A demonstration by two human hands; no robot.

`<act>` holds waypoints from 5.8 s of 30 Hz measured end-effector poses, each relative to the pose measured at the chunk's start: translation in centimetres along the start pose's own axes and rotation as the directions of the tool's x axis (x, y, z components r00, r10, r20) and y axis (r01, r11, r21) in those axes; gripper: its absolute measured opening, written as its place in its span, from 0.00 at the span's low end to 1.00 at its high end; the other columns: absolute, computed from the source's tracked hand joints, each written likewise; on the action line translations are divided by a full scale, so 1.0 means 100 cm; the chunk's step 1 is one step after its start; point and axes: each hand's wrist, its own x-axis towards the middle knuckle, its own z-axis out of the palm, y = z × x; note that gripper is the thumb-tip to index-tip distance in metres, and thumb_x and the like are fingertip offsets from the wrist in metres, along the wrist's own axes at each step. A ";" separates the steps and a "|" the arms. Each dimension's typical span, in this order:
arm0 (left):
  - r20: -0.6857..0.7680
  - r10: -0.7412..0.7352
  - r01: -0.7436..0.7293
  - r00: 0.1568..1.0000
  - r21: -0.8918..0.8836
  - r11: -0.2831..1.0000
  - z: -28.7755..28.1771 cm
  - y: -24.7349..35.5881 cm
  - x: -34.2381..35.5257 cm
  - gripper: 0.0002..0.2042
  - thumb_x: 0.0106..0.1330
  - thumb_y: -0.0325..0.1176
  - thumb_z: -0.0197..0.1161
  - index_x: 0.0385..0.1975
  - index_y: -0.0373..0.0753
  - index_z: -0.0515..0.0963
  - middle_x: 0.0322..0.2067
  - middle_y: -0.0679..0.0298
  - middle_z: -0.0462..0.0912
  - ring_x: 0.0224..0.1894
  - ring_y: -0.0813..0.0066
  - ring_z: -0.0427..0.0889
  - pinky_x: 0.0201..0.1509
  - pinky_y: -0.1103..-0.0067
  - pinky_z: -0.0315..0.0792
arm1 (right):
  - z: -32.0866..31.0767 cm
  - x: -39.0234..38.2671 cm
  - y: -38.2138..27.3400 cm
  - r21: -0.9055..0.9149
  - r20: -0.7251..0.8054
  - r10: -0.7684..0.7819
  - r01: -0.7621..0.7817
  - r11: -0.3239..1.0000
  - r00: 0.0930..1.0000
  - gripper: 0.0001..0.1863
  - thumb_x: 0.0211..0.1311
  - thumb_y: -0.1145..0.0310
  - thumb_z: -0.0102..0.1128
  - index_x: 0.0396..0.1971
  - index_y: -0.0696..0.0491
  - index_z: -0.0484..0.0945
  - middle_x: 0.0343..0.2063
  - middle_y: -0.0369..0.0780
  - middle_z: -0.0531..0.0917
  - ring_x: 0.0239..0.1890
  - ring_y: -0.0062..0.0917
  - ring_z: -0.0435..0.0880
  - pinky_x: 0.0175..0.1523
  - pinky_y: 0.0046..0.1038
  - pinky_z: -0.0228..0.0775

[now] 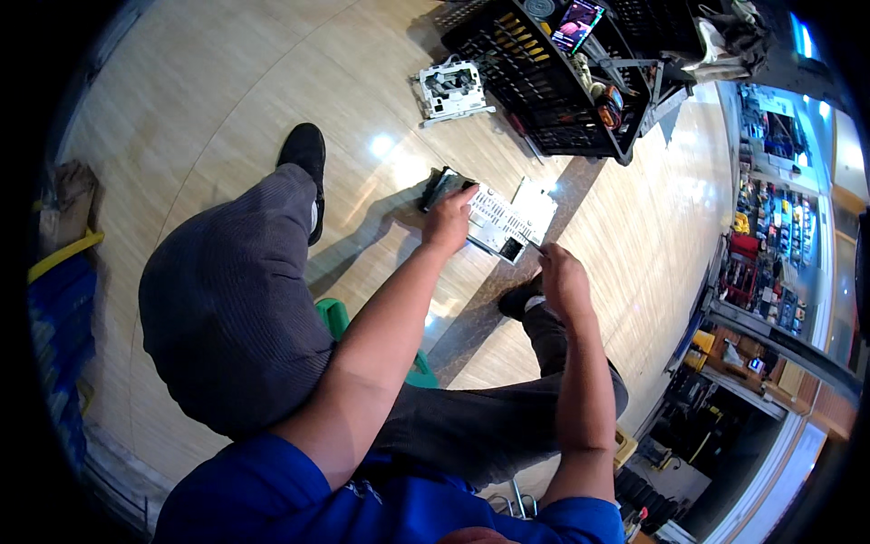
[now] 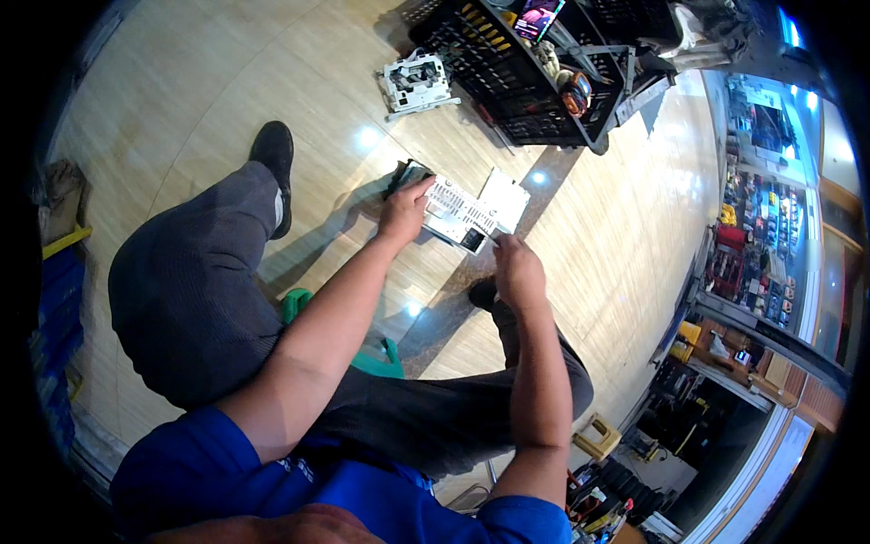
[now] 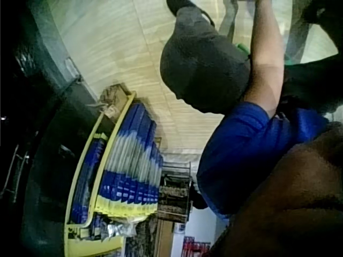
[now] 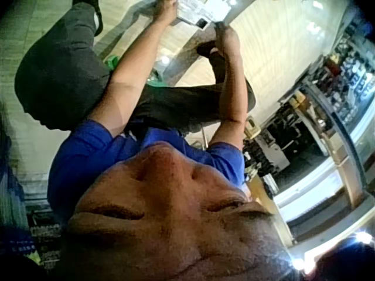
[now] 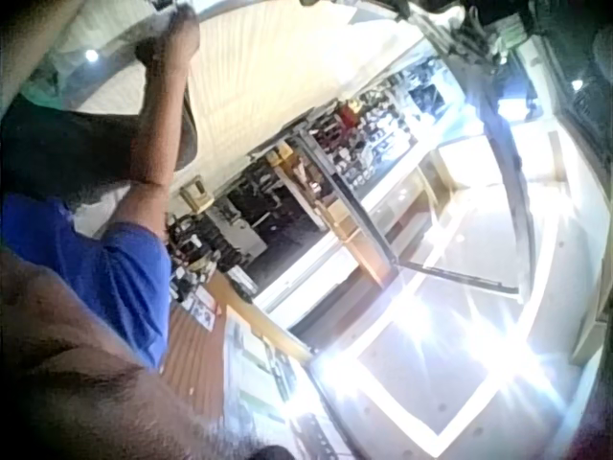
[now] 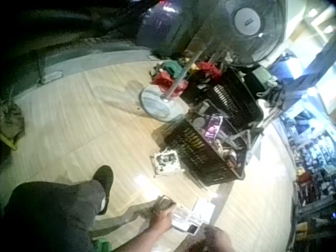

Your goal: The person is repairing a car audio unit by manipulating internal wiring and electronic components by hand while sitting on a stool.

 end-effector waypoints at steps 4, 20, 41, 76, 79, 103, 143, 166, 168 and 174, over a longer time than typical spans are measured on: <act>-0.020 0.060 -0.061 0.998 -0.026 0.998 0.003 -0.011 0.002 0.19 0.64 0.26 0.55 0.55 0.42 0.76 0.52 0.51 0.78 0.53 0.55 0.77 0.57 0.70 0.71 | -0.045 -0.036 0.018 -0.018 0.001 0.087 -0.087 0.996 0.996 0.09 0.64 0.71 0.51 0.40 0.58 0.76 0.37 0.53 0.81 0.42 0.49 0.80 0.46 0.43 0.72; -0.060 0.168 -0.135 0.984 0.367 0.921 0.002 0.021 -0.012 0.22 0.61 0.26 0.58 0.57 0.42 0.72 0.55 0.54 0.74 0.58 0.55 0.72 0.60 0.67 0.68 | -0.061 -0.100 0.053 0.267 -0.259 0.182 -0.110 0.957 0.949 0.06 0.63 0.77 0.53 0.39 0.60 0.74 0.30 0.49 0.82 0.33 0.36 0.83 0.39 0.32 0.74; 0.511 0.768 -0.922 0.386 0.254 0.294 -0.013 0.370 -0.034 0.09 0.66 0.33 0.55 0.36 0.33 0.75 0.34 0.48 0.78 0.40 0.48 0.78 0.45 0.64 0.72 | -0.078 -0.024 0.223 0.051 -0.348 0.291 -0.292 0.955 0.891 0.15 0.60 0.64 0.49 0.29 0.59 0.80 0.32 0.57 0.81 0.40 0.52 0.81 0.46 0.45 0.72; 0.780 -0.498 -0.892 0.380 0.452 0.027 0.029 0.199 -0.045 0.19 0.63 0.33 0.54 0.56 0.43 0.72 0.46 0.57 0.76 0.50 0.60 0.76 0.50 0.66 0.68 | 0.238 0.124 0.258 0.524 -0.079 0.573 -0.455 0.720 0.815 0.11 0.60 0.66 0.59 0.38 0.55 0.82 0.36 0.51 0.83 0.43 0.46 0.82 0.48 0.40 0.73; 0.775 -0.498 -0.887 0.388 0.461 0.028 0.034 0.201 -0.046 0.18 0.63 0.32 0.53 0.54 0.42 0.72 0.46 0.57 0.76 0.48 0.60 0.76 0.49 0.66 0.68 | 0.237 0.129 0.266 0.474 -0.092 0.555 -0.453 0.755 0.827 0.11 0.60 0.66 0.57 0.40 0.53 0.81 0.37 0.52 0.83 0.43 0.47 0.81 0.48 0.41 0.73; 0.895 -0.084 -0.899 0.438 0.437 -0.037 0.012 0.176 -0.056 0.06 0.56 0.32 0.57 0.31 0.42 0.78 0.28 0.60 0.75 0.35 0.61 0.78 0.39 0.65 0.68 | 0.226 0.151 0.245 0.239 -0.034 0.431 -0.412 0.879 0.901 0.12 0.63 0.69 0.46 0.36 0.57 0.79 0.36 0.52 0.83 0.43 0.46 0.82 0.48 0.43 0.74; 0.895 -0.162 -0.910 0.416 0.410 -0.071 0.017 0.176 -0.050 0.08 0.63 0.34 0.53 0.35 0.43 0.78 0.30 0.59 0.75 0.34 0.62 0.77 0.37 0.66 0.68 | 0.226 0.144 0.231 0.190 -0.014 0.542 -0.529 0.827 0.841 0.14 0.67 0.69 0.41 0.41 0.58 0.77 0.42 0.51 0.80 0.42 0.45 0.84 0.45 0.42 0.78; 0.793 0.100 -0.787 0.601 0.567 0.244 0.020 0.220 -0.014 0.10 0.64 0.33 0.55 0.41 0.37 0.77 0.35 0.55 0.79 0.41 0.58 0.81 0.45 0.64 0.72 | 0.113 0.147 0.170 0.690 -0.483 0.478 -0.017 0.724 0.734 0.10 0.66 0.68 0.52 0.32 0.60 0.74 0.27 0.52 0.81 0.32 0.44 0.81 0.39 0.38 0.71; 0.604 0.314 -0.669 0.732 0.554 0.495 0.008 0.222 -0.012 0.13 0.64 0.34 0.59 0.44 0.34 0.76 0.36 0.52 0.79 0.40 0.57 0.81 0.46 0.67 0.74 | 0.062 0.131 0.114 0.783 -0.527 0.383 0.258 0.566 0.759 0.09 0.67 0.69 0.52 0.31 0.59 0.73 0.23 0.45 0.79 0.27 0.33 0.78 0.35 0.32 0.69; 0.418 0.079 -0.081 0.905 -0.013 0.997 0.004 0.255 0.001 0.12 0.71 0.38 0.54 0.40 0.34 0.77 0.30 0.63 0.81 0.30 0.76 0.80 0.35 0.79 0.76 | -0.043 0.046 0.018 0.718 -0.658 0.181 0.536 0.443 0.731 0.04 0.68 0.74 0.52 0.31 0.57 0.70 0.22 0.37 0.75 0.25 0.18 0.73 0.31 0.23 0.67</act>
